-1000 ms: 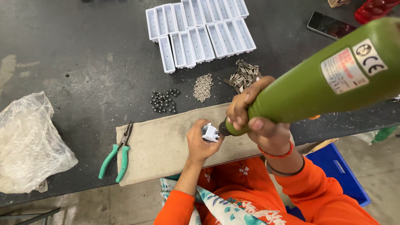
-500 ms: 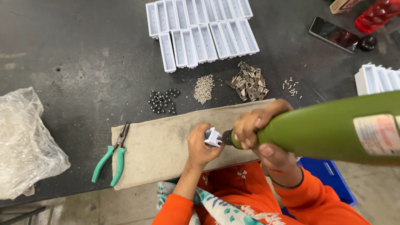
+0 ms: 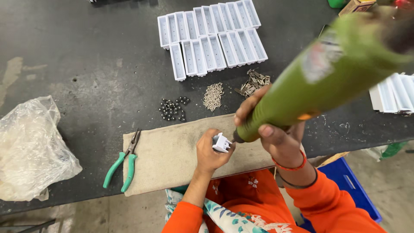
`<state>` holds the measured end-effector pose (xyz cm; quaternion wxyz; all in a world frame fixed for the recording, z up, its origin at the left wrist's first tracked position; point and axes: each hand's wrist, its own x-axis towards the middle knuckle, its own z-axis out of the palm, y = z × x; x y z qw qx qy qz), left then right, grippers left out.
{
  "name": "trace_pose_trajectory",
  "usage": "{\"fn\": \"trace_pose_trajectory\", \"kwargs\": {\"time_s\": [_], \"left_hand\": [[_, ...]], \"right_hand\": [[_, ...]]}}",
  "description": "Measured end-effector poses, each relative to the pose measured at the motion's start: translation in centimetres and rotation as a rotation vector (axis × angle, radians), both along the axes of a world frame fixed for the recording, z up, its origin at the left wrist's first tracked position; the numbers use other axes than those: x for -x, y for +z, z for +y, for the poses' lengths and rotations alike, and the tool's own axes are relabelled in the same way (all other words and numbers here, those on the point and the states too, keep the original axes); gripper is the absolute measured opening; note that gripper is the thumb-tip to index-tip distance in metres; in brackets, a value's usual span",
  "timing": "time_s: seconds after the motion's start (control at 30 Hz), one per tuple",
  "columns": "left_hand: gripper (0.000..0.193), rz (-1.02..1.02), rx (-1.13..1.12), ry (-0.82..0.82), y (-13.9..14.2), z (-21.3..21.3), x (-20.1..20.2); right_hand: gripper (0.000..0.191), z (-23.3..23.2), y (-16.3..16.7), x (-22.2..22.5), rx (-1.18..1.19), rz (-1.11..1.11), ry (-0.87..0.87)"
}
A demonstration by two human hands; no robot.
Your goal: The person assembles small white plastic electrical housings at a workbench. They hold a housing in one hand, pick small screws from piles on the bench, and drive the screws into the housing using an electric screwdriver, repeating the cycle for multiple housings.
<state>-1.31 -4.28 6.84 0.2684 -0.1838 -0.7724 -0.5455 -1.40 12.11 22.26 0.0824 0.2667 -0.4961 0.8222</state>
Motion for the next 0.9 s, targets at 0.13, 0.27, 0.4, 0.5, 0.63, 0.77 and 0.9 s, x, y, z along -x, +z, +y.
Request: {"fn": "trace_pose_trajectory", "kwargs": {"time_s": [0.13,0.27,0.4,0.5,0.63,0.77,0.9], "left_hand": [[0.046,0.003,0.001,0.009,0.2,0.1,0.0],[0.046,0.018,0.008,0.023,0.0,0.0,0.1],[0.049,0.011,0.010,0.004,-0.6,-0.2,0.2],[0.050,0.012,0.002,-0.015,-1.1,-0.3,0.2],[0.051,0.008,0.002,-0.009,-1.7,-0.3,0.2],[0.052,-0.030,-0.009,-0.013,-1.9,-0.4,0.3],[0.051,0.000,0.010,-0.026,-1.5,-0.4,0.5]], "right_hand": [[0.058,0.9,-2.8,-0.9,-0.140,-0.008,-0.177],[0.046,0.4,-7.5,-2.8,-0.234,-0.109,-0.295],[0.031,0.2,-10.1,-5.1,-0.666,-0.032,-0.391],[0.033,-0.3,-10.6,-5.6,-0.749,0.149,-0.390],[0.033,-0.7,-10.4,-4.7,-0.918,0.277,-0.492],[0.033,-0.9,-10.6,-3.4,-0.930,0.278,-0.507],[0.034,-0.3,-11.2,-3.0,-0.928,0.314,-0.515]]}}
